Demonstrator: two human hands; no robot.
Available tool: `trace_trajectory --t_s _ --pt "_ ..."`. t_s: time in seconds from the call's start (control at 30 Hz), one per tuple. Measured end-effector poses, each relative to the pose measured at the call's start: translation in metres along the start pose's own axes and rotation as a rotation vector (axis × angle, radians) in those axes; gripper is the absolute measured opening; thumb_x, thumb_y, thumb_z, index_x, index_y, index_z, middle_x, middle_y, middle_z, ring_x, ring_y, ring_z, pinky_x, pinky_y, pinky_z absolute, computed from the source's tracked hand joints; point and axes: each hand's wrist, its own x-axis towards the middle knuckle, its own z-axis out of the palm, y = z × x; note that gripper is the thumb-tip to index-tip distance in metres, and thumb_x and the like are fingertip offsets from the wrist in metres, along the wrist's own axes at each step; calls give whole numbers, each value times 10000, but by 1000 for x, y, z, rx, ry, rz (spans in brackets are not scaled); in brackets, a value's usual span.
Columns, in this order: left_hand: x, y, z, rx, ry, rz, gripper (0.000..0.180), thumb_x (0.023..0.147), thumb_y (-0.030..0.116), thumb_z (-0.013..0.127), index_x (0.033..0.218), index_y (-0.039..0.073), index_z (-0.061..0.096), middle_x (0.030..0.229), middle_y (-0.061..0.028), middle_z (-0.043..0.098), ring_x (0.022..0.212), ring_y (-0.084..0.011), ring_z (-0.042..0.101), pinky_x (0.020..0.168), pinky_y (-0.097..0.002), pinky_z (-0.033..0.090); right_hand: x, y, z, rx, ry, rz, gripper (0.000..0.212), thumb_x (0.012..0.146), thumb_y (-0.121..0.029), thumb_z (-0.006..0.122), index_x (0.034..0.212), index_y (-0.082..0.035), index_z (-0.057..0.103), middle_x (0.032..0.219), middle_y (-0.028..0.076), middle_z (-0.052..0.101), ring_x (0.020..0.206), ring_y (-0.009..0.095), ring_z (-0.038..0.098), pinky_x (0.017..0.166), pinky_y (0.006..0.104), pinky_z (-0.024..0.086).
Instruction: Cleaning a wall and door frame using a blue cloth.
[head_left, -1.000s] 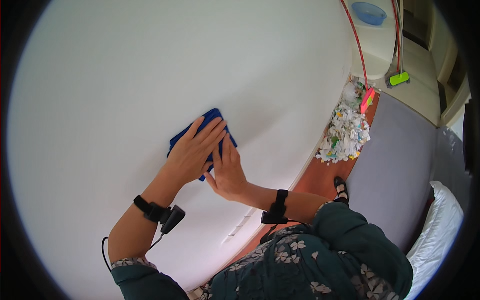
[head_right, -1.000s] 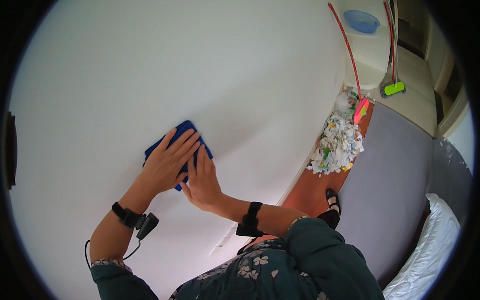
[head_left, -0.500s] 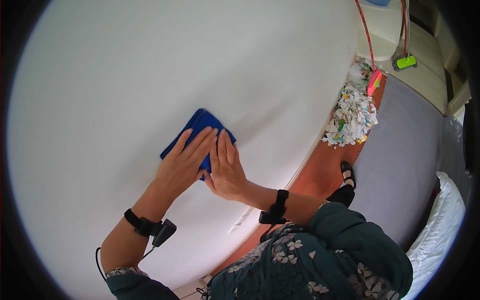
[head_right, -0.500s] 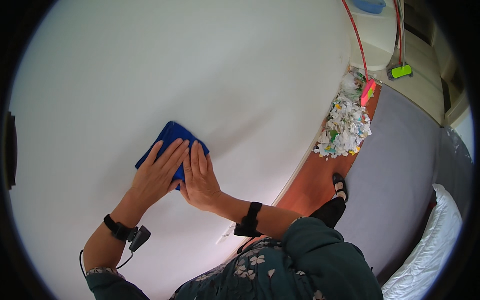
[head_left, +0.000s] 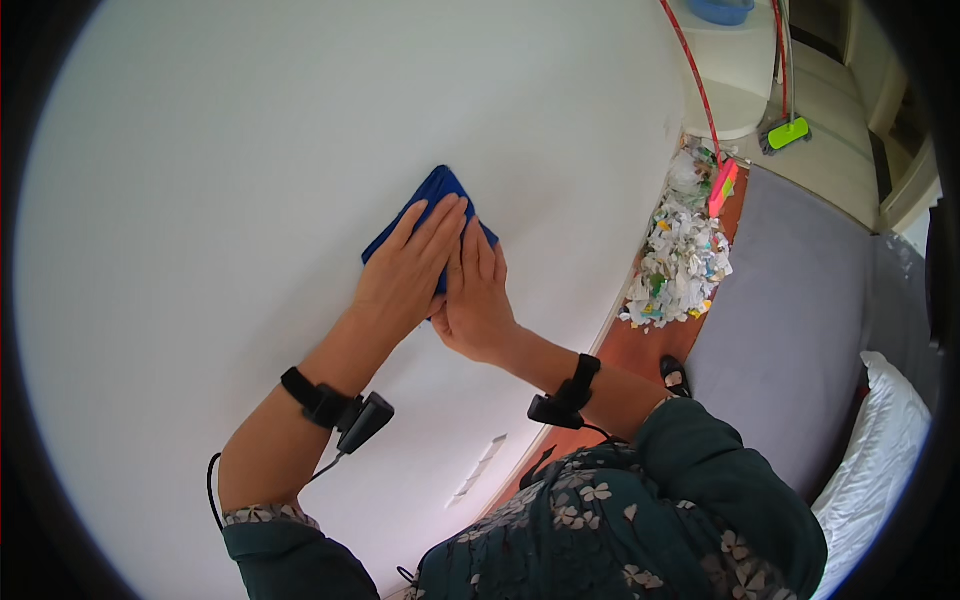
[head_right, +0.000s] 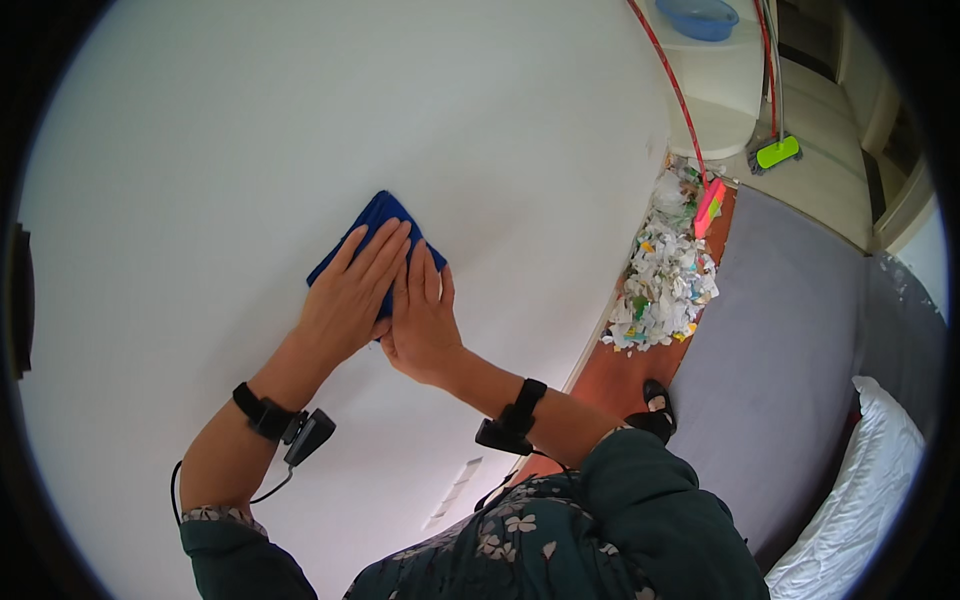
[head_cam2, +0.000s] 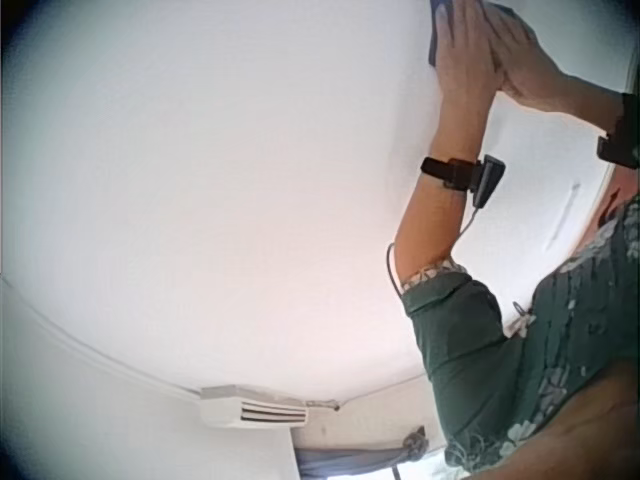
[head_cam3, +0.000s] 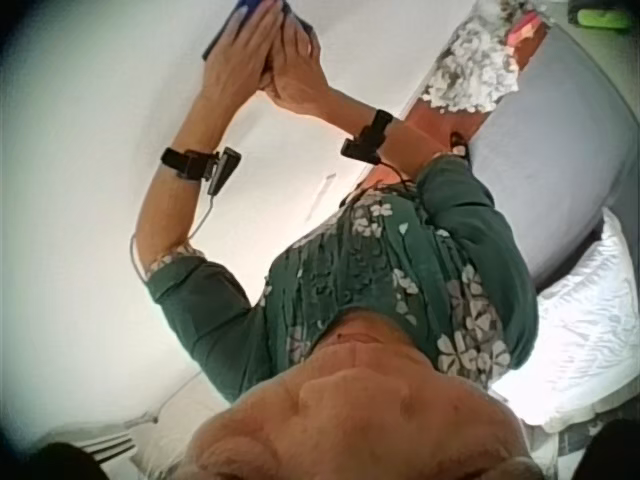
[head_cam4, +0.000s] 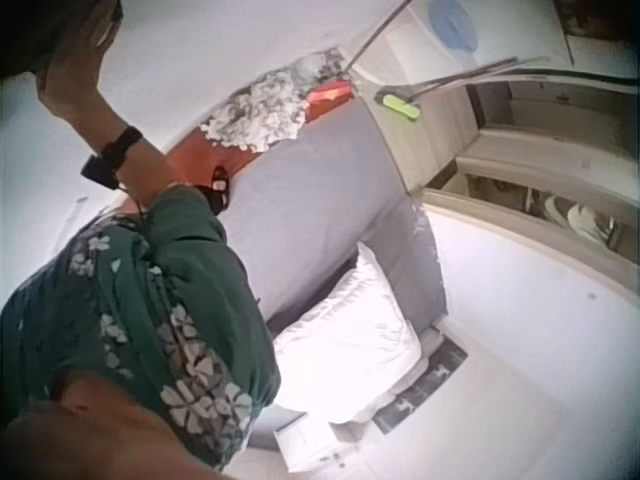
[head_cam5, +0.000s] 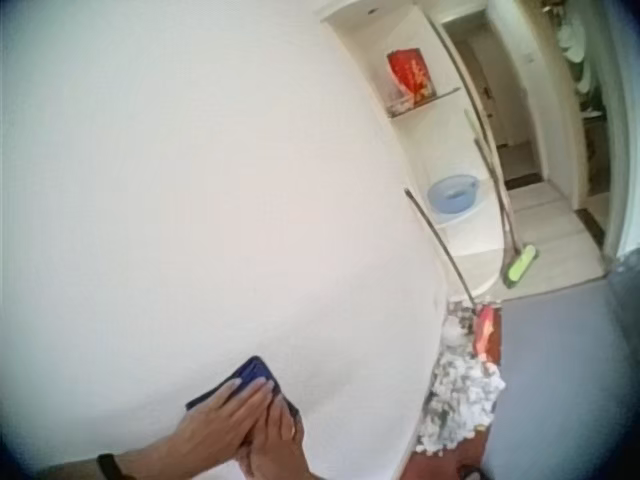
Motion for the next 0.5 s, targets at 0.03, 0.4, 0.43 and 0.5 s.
trace_trajectory --t_s 0.03,0.4,0.43,0.5 --pt "4 5 7 0 23 -9 934 797 557 667 1521 39 385 1638 -100 269 1532 -238 187 1257 -421 123 -2 7 4 -34 -2 9 906 825 -207 638 1465 224 164 1499 478 126 1438 571 137 1121 667 191" --pt "80 41 54 49 80 -60 913 826 573 661 1534 75 370 1646 -106 247 1543 -240 137 1260 -433 79 1 99 30 -59 97 -3 882 832 -154 641 1457 235 155 1489 484 153 1415 598 174 1145 606 259" --pt "86 44 57 40 84 -59 904 834 568 654 1537 78 366 1647 -104 246 1544 -240 135 1260 -434 77 1 106 31 -58 95 7 882 832 -154 641 1457 235 155 1489 484 153 1415 598 174 1145 606 259" --pt "100 50 63 25 83 -45 894 842 563 646 1539 81 362 1647 -101 245 1545 -239 134 1260 -435 74 0 121 34 -96 122 8 869 823 -139 644 1445 243 172 1479 491 168 1397 613 194 1133 621 272"
